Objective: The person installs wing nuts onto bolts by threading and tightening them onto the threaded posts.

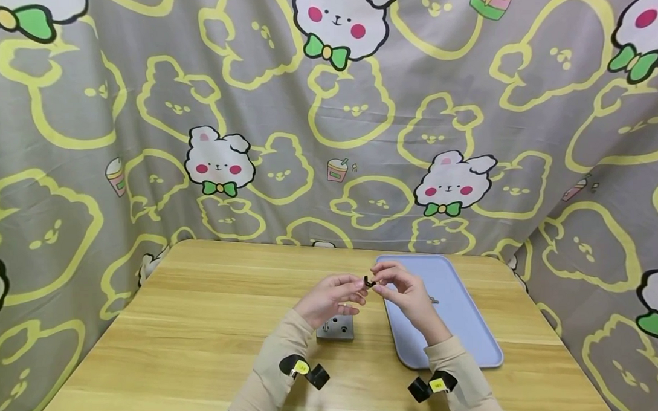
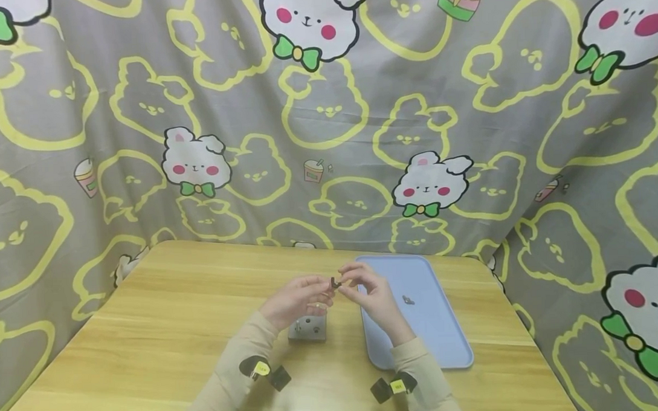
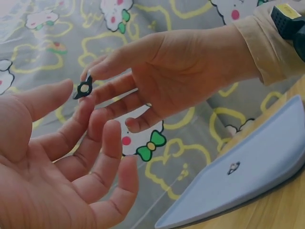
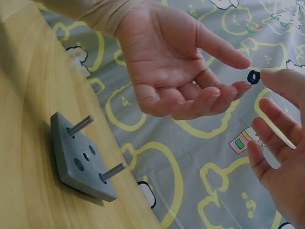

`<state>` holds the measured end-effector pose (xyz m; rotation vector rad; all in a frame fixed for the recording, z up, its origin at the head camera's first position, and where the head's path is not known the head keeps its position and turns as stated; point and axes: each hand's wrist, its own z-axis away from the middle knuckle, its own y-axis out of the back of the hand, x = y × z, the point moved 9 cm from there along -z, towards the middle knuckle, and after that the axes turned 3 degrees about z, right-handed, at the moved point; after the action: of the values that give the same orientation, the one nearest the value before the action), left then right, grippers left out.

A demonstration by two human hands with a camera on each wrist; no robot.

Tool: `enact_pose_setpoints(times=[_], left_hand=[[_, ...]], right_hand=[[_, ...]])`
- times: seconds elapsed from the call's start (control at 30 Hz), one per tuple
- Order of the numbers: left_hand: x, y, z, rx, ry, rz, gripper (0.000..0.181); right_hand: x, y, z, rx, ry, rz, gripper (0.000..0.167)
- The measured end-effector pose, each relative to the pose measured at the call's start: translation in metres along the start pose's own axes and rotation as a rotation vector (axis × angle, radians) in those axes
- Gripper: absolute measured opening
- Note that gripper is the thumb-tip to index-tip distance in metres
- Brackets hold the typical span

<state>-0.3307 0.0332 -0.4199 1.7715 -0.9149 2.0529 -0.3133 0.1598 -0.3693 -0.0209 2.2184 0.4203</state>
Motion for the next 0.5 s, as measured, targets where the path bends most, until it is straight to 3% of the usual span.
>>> enact_pose_setpoints(times=[0.27,0.5], left_hand=[[0.0021,0.0022,-0.0008,0.066,-0.05,-0.034,0.012],[-0.0033,0.0022,-0.0044,0.053,-0.047,-0.004,0.015]], right_hand=[[-0.004,-0.0016,0.001,0.034,0.076,0.037,0.016],[-0.0056,-0.0039,0.0019,0.055,0.11,0.05,0.018]])
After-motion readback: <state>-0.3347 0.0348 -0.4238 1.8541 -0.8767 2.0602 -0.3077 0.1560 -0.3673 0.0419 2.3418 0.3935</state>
